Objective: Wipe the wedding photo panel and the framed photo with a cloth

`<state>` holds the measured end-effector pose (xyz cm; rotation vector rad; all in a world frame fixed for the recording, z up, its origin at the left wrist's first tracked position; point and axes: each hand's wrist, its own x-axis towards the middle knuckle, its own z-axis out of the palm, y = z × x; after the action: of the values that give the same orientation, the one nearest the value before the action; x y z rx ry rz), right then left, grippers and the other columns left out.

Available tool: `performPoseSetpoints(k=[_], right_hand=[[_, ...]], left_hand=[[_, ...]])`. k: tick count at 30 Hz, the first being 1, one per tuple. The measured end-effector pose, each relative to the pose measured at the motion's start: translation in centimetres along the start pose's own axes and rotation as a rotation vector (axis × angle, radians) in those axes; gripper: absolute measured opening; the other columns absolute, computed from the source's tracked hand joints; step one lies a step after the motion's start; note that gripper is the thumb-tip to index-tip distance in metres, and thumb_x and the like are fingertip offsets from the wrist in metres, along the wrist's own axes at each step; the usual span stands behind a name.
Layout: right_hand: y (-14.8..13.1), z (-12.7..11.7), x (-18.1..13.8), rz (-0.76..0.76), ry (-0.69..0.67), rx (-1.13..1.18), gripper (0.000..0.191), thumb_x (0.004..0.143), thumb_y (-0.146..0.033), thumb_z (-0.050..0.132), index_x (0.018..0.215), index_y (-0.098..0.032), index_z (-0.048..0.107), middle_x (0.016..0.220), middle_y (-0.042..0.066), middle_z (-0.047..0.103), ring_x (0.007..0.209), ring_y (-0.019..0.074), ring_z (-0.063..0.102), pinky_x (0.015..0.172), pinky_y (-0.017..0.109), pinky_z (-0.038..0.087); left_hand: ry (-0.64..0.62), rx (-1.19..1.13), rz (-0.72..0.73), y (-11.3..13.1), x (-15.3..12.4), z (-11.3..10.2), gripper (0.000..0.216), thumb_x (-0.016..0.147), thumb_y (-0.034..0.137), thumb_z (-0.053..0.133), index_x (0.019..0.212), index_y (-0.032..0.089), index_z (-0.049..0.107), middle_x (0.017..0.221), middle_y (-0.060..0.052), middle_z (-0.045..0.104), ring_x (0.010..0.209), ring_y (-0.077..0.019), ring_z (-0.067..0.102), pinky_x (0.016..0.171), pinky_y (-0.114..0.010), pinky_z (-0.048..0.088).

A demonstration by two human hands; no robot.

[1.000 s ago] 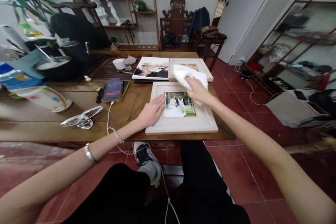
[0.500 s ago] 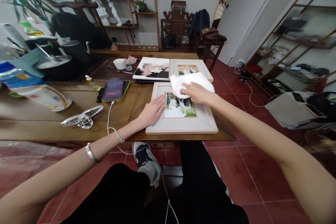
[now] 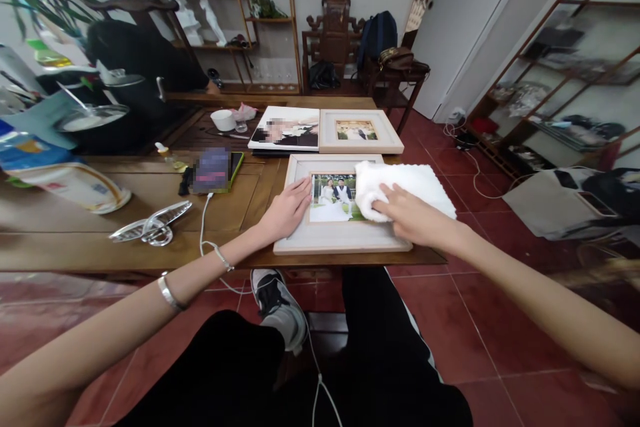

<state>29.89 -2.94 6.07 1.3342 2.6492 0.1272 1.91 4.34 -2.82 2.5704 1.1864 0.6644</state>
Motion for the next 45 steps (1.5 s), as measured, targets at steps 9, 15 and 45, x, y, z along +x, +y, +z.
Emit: performPoseSetpoints(k=[9,15,45], right_hand=[[-3.1,-1.8,-5.4,0.034,-0.135,0.283,0.051,0.067,0.004,0.038,0.107,-0.019,0.06,0.109,0.014,0.065,0.123,0.0335,0.053,0.086,0.039,0.048],[0.9,0.9,0.4,0.17,0.115,0.277,0.053,0.069,0.001,0.037,0.117,-0.012,0.056,0.114,0.019,0.063,0.111,0.0345,0.057,0.088,0.046,0.046],[-4.6,0.0,-2.7,0.096,0.033,0.208,0.055,0.07,-0.001,0.043,0.124,-0.009,0.055,0.13,0.023,0.056,0.136,0.0361,0.038,0.104,0.05,0.039]], left_hand=[[-0.028,0.013,0.01,-0.2,-0.1,-0.1,0.054,0.101,0.037,0.025,0.141,0.008,0.045,0.152,-0.013,0.039,0.144,-0.0234,0.03,0.116,-0.045,0.033],[-0.054,0.028,0.014,-0.3,-0.1,-0.2,0.055,0.102,0.038,0.024,0.143,0.007,0.043,0.153,-0.012,0.036,0.144,-0.0225,0.028,0.116,-0.044,0.033],[-0.031,0.001,0.042,-0.1,-0.2,-0.4,0.054,0.102,0.036,0.024,0.143,0.007,0.042,0.152,-0.014,0.038,0.144,-0.0218,0.03,0.119,-0.044,0.027]])
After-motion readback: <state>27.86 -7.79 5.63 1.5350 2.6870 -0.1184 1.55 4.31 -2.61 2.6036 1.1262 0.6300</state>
